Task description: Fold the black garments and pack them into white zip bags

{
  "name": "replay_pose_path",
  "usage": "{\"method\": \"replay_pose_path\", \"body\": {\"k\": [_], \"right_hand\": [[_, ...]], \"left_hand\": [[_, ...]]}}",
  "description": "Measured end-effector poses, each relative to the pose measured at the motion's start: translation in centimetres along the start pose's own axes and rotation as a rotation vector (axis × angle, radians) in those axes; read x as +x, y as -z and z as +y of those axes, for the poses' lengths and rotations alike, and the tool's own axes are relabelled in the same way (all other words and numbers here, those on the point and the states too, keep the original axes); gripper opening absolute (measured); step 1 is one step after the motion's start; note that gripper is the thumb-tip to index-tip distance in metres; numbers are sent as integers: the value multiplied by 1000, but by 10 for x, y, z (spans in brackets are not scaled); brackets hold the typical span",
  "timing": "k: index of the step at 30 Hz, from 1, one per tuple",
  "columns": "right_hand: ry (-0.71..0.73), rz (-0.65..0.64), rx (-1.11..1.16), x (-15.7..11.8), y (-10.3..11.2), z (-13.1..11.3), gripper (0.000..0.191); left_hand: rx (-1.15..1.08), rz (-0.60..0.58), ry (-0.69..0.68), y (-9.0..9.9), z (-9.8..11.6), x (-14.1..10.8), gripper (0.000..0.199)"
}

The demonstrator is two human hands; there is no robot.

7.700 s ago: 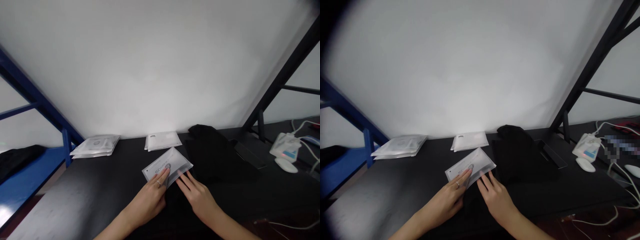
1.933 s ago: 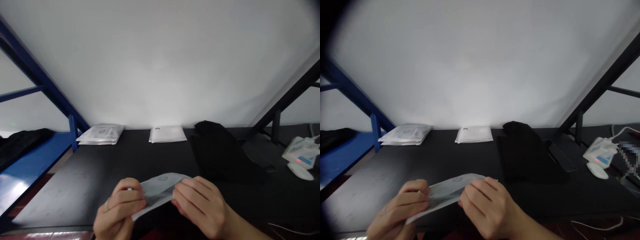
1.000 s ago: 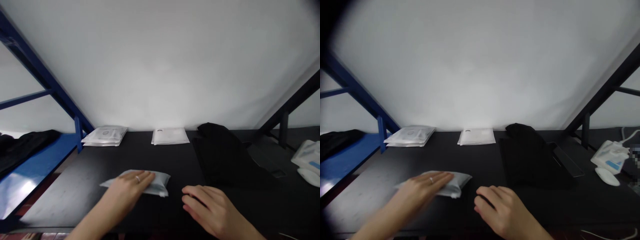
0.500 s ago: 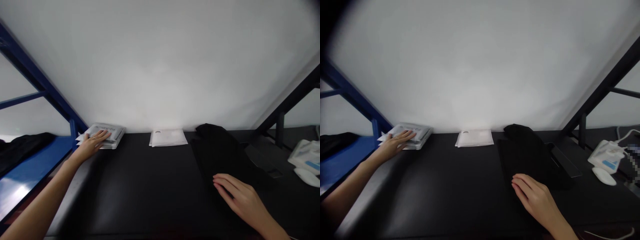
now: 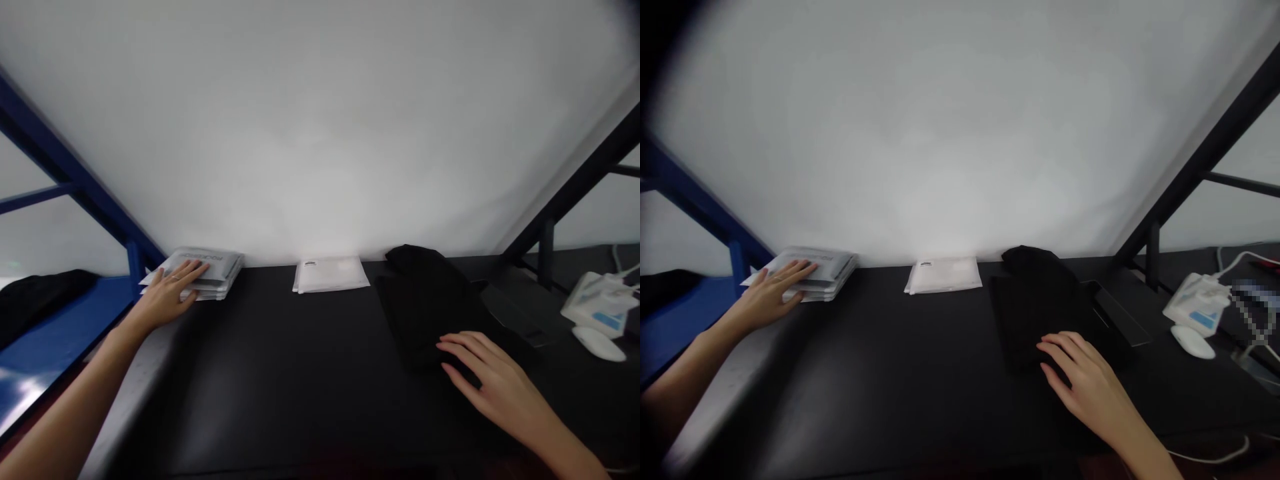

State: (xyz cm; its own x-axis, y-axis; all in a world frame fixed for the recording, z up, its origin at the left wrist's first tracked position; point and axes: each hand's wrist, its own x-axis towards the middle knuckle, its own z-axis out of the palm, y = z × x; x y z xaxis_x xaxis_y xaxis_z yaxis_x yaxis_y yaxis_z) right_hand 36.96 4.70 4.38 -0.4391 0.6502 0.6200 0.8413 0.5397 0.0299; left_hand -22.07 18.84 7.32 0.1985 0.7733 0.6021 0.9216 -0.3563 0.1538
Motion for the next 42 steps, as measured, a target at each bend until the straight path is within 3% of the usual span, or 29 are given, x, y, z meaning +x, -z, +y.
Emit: {"method": "replay_pose_path", "body": {"k": [5, 9, 12, 15, 17, 19, 22, 24, 25, 28, 30, 32, 37, 40, 42], "right_hand": [[12, 10, -4, -2, -6, 4, 26], [18, 21, 10, 1, -9, 1, 25], [10, 36, 33, 7, -9, -5, 25], [-1, 80, 52, 21, -3, -14, 21], [-5, 117, 59, 33, 5, -24, 19], [-4, 144, 73, 46, 12, -36, 18], [13, 152, 110, 61, 19, -63, 17], [35, 121, 163, 65, 17, -85, 20], [53, 96, 203, 64, 14, -96, 23], [114, -21, 315, 59, 4, -126, 20], [143, -92, 388, 55, -1, -137, 13], [131, -100, 447, 53, -3, -137, 10], [-42, 7, 394, 45, -2, -97, 16], [-155, 25, 209, 28, -11, -63, 23], [-230, 17, 69, 12, -23, -43, 34]], "left_hand": [[127, -116, -31, 1, 10, -12, 36], [142, -50, -113, -2, 33, -20, 34], [43, 34, -156, -10, 74, -27, 30], [-166, -21, -162, -20, 135, -37, 27], [-430, -165, -81, -27, 183, -45, 29], [-756, -508, 80, -34, 230, -52, 34], [-1367, -985, 473, -42, 284, -61, 65], [-1658, -1126, 696, -44, 303, -64, 76], [-1740, -1123, 794, -44, 307, -65, 72], [-1730, -926, 1042, -36, 302, -67, 43], [-1620, -836, 1130, -27, 289, -68, 47], [-1512, -822, 1157, -18, 271, -70, 54], [-1249, -644, 1150, -4, 215, -65, 55], [-1150, -601, 1053, -8, 180, -60, 57], [-1071, -468, 1020, -15, 160, -58, 58]]}}
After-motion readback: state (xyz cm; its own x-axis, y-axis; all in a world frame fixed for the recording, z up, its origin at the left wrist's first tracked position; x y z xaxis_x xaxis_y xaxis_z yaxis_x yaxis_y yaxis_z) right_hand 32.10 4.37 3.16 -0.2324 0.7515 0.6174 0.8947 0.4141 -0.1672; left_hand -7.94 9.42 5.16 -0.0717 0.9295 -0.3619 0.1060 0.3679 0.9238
